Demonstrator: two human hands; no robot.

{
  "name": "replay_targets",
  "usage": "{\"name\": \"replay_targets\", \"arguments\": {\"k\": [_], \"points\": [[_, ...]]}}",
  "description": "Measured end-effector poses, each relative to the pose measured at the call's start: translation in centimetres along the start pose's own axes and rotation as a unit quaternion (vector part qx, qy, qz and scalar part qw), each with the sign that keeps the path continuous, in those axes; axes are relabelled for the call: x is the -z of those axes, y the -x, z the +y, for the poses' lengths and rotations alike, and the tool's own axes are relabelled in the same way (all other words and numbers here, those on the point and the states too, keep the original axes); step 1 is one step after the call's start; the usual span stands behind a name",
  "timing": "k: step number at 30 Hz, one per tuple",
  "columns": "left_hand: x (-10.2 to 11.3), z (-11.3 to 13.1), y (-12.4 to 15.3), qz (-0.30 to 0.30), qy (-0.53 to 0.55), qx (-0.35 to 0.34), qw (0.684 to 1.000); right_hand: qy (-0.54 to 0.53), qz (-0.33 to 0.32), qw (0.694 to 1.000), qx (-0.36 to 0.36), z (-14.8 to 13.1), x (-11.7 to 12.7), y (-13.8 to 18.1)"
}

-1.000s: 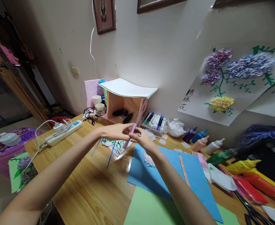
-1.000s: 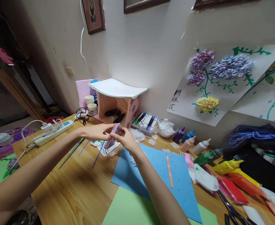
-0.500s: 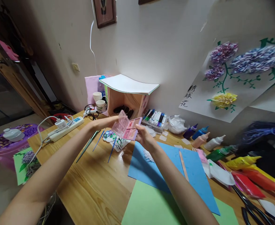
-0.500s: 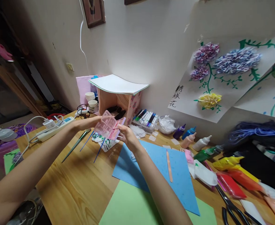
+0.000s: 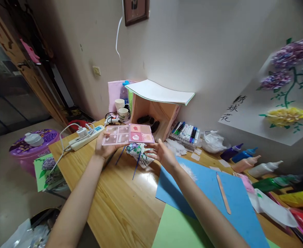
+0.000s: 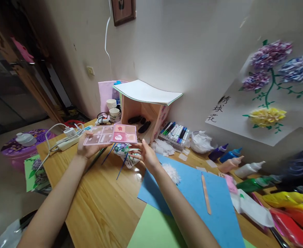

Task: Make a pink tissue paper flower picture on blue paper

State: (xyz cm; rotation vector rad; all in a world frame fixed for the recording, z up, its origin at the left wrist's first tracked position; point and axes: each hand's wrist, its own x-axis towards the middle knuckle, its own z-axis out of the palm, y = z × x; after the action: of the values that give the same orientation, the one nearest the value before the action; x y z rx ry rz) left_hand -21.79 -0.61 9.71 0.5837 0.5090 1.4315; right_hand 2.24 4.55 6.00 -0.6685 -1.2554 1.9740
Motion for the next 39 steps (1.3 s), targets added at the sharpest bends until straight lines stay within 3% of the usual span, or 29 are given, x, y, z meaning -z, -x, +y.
{"name": "replay_targets", "arguments": {"k": [2,4,5,6,9,11,13,16,19,23,24,26,29,31,33,36,39], "points": [[0.5,1.3,0.5,0.028,0.011,-0.061,0.998,0.106,-0.008,0.994,-0.001,0.9,-1.4,-1.0],[1.1,2.5,0.9,0.047,0.015,-0.116,0.992,0.274,-0.024,0.96,0.045,1.8,-3.1,-2.4],[1.3,2.9,1.1,0.051,0.014,-0.137,0.989,0.373,-0.036,0.923,0.088,2.3,-4.2,-3.2],[1.5,3.2,1.2,0.053,0.015,-0.154,0.987,0.476,-0.056,0.866,0.143,2.7,-5.2,-4.0],[2.3,3.5,1.4,0.057,0.027,-0.172,0.983,0.698,-0.165,0.641,0.274,4.2,-8.2,-6.6],[2.7,3.3,1.4,0.054,0.04,-0.159,0.985,0.757,-0.225,0.526,0.314,5.2,-9.8,-7.9],[2.9,2.9,1.4,0.044,0.046,-0.135,0.989,0.781,-0.267,0.457,0.332,5.9,-10.9,-8.9],[2.8,2.3,1.5,0.022,0.05,-0.111,0.992,0.787,-0.291,0.412,0.356,5.9,-11.3,-8.9],[2.4,2.1,1.7,-0.003,0.064,-0.112,0.992,0.758,-0.265,0.414,0.428,4.1,-9.8,-6.4],[1.7,2.1,2.3,-0.012,0.077,-0.144,0.987,0.673,-0.165,0.466,0.55,-0.4,-5.3,0.4],[1.5,2.0,2.3,-0.008,0.077,-0.149,0.986,0.651,-0.141,0.49,0.563,-1.6,-3.9,2.4],[0.8,1.4,2.2,-0.002,0.072,-0.136,0.988,0.584,-0.07,0.571,0.573,-4.0,-1.2,6.4],[-0.9,-0.9,1.6,-0.004,0.065,-0.052,0.996,0.487,0.068,0.673,0.553,-6.8,2.0,11.3],[-2.6,-3.4,1.0,-0.008,0.066,0.016,0.998,0.428,0.181,0.711,0.529,-8.2,3.1,13.3],[-4.5,-6.1,0.4,-0.009,0.066,0.068,0.995,0.407,0.248,0.736,0.48,-9.1,3.6,14.2],[-6.8,-10.0,0.0,-0.011,0.069,0.124,0.99,0.422,0.248,0.772,0.406,-9.9,3.8,14.1],[-7.8,-12.6,0.0,-0.025,0.075,0.163,0.983,0.456,0.229,0.778,0.366,-10.2,4.2,13.6]]}}
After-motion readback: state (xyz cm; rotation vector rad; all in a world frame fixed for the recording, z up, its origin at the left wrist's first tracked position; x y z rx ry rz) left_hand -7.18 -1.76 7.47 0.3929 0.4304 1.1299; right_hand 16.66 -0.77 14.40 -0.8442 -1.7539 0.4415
